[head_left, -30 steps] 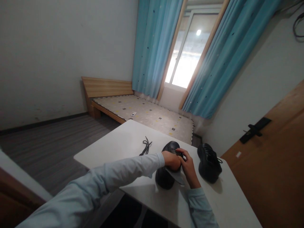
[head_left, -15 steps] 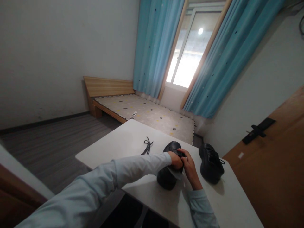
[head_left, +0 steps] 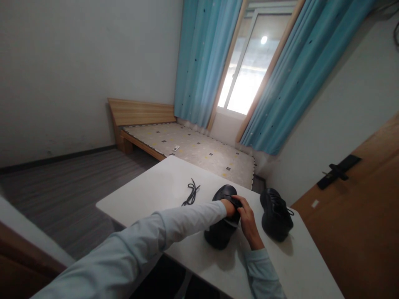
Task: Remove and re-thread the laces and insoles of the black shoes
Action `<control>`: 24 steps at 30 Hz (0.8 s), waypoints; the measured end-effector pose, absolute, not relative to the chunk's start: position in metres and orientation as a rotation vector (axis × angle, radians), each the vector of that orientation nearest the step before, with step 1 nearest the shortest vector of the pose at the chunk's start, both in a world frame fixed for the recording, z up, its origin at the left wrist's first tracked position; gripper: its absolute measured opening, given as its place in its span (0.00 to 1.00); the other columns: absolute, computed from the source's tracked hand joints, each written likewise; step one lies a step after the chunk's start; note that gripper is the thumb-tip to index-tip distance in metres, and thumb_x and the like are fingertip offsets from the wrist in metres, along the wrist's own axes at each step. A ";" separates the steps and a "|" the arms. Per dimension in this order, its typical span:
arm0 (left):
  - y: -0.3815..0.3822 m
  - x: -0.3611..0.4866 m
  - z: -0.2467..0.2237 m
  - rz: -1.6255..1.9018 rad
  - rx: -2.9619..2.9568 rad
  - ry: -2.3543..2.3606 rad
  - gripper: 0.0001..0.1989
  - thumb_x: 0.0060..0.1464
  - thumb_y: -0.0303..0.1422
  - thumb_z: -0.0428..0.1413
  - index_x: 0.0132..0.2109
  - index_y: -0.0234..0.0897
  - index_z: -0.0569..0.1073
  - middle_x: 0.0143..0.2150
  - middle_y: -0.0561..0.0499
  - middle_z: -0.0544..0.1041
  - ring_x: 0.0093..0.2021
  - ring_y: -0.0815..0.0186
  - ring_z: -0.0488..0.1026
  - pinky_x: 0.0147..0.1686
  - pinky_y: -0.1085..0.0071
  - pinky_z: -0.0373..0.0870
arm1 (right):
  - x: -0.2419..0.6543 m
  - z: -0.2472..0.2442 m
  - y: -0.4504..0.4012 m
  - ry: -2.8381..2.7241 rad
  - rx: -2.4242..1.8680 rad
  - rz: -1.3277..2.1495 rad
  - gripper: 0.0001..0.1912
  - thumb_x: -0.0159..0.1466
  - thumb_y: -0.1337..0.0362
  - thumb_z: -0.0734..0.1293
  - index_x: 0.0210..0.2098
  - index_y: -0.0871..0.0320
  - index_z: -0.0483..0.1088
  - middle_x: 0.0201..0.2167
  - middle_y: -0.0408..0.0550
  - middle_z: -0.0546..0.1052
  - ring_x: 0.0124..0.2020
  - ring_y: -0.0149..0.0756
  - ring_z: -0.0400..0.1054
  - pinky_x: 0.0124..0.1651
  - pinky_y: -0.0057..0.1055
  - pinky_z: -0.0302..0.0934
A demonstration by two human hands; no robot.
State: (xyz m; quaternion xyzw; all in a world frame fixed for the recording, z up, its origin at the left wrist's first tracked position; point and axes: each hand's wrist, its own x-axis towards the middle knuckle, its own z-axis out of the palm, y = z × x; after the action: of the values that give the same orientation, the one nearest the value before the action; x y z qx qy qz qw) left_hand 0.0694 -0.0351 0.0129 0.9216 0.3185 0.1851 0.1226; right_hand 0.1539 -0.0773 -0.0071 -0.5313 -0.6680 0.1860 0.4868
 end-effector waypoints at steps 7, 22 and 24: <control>-0.074 0.125 -0.008 1.120 2.233 2.072 0.26 0.43 0.18 0.44 0.50 0.30 0.71 0.51 0.37 0.71 0.53 0.57 0.69 0.26 0.79 0.70 | 0.150 -0.006 -0.076 -1.622 -1.308 0.452 0.21 0.53 0.68 0.55 0.45 0.56 0.68 0.46 0.50 0.71 0.51 0.44 0.62 0.56 0.43 0.53; -0.061 0.092 -0.002 1.173 2.177 1.484 0.20 0.51 0.24 0.46 0.51 0.39 0.70 0.46 0.43 0.73 0.51 0.59 0.71 0.25 0.76 0.76 | 0.151 -0.010 -0.074 -1.730 -1.334 0.314 0.21 0.54 0.69 0.55 0.46 0.55 0.66 0.46 0.50 0.69 0.49 0.44 0.60 0.55 0.45 0.53; -0.055 0.091 -0.001 1.151 2.181 1.445 0.20 0.52 0.25 0.45 0.51 0.40 0.69 0.46 0.44 0.73 0.50 0.60 0.72 0.25 0.75 0.77 | 0.150 -0.010 -0.074 -1.743 -1.332 0.300 0.20 0.55 0.69 0.55 0.46 0.55 0.66 0.46 0.50 0.69 0.49 0.44 0.60 0.55 0.45 0.53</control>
State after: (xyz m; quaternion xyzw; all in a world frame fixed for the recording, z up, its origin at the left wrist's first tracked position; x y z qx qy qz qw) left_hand 0.0910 -0.0554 -0.0014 0.7554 0.5004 0.3986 0.1414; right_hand 0.1504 -0.0739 -0.0101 -0.5381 -0.7042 0.1213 0.4471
